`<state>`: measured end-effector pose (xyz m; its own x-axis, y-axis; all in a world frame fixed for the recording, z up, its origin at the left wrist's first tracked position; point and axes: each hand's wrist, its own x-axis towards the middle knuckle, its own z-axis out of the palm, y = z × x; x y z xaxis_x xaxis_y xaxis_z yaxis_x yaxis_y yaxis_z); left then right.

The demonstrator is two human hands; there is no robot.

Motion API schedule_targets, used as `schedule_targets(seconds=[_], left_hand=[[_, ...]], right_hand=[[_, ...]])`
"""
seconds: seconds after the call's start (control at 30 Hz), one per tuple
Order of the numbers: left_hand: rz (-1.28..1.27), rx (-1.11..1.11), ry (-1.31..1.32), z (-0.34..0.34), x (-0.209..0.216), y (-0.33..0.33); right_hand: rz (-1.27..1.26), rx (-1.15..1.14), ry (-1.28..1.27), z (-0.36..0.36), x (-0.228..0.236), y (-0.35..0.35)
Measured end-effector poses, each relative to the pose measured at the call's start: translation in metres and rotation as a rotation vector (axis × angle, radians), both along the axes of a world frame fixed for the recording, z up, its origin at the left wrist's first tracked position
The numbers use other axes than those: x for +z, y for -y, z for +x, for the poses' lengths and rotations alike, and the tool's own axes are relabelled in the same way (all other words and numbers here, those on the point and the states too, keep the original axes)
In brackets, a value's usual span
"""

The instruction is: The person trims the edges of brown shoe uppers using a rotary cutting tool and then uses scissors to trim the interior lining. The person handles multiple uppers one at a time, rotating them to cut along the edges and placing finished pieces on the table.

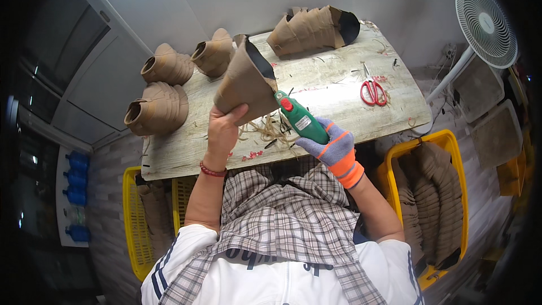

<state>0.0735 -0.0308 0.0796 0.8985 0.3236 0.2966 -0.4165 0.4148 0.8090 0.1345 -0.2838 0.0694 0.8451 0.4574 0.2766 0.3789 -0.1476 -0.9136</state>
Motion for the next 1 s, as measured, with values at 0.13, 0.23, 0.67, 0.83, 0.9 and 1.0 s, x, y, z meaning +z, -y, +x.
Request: schedule_targets(seconds=[0.13, 0.23, 0.67, 0.83, 0.9, 1.0], left_hand=[[0.488, 0.311, -0.08, 0.008, -0.017, -0.002], [1.235, 0.864, -0.105, 0.005, 0.004, -0.035], [1.737, 1.209, -0.126, 0.146, 0.045, -0.227], [1.113, 1.056, 0.073, 0.19, -0.065, -0.158], [0.81, 0.726, -0.229, 0.221, -0.113, -0.126], [0.014, 0.447, -0.387, 0.279, -0.135, -0.095]], right_hand=[[0.054, -0.062, -0.119, 0.007, -0.003, -0.001], [0.07, -0.145, -0.132, 0.012, -0.009, 0.017], [0.161, -0.278, -0.202, 0.027, -0.036, 0.052], [0.149, -0.355, -0.289, 0.037, -0.046, 0.071], [0.176, -0.371, -0.318, 0.042, -0.047, 0.068], [0.156, -0.369, -0.314, 0.046, -0.048, 0.065]])
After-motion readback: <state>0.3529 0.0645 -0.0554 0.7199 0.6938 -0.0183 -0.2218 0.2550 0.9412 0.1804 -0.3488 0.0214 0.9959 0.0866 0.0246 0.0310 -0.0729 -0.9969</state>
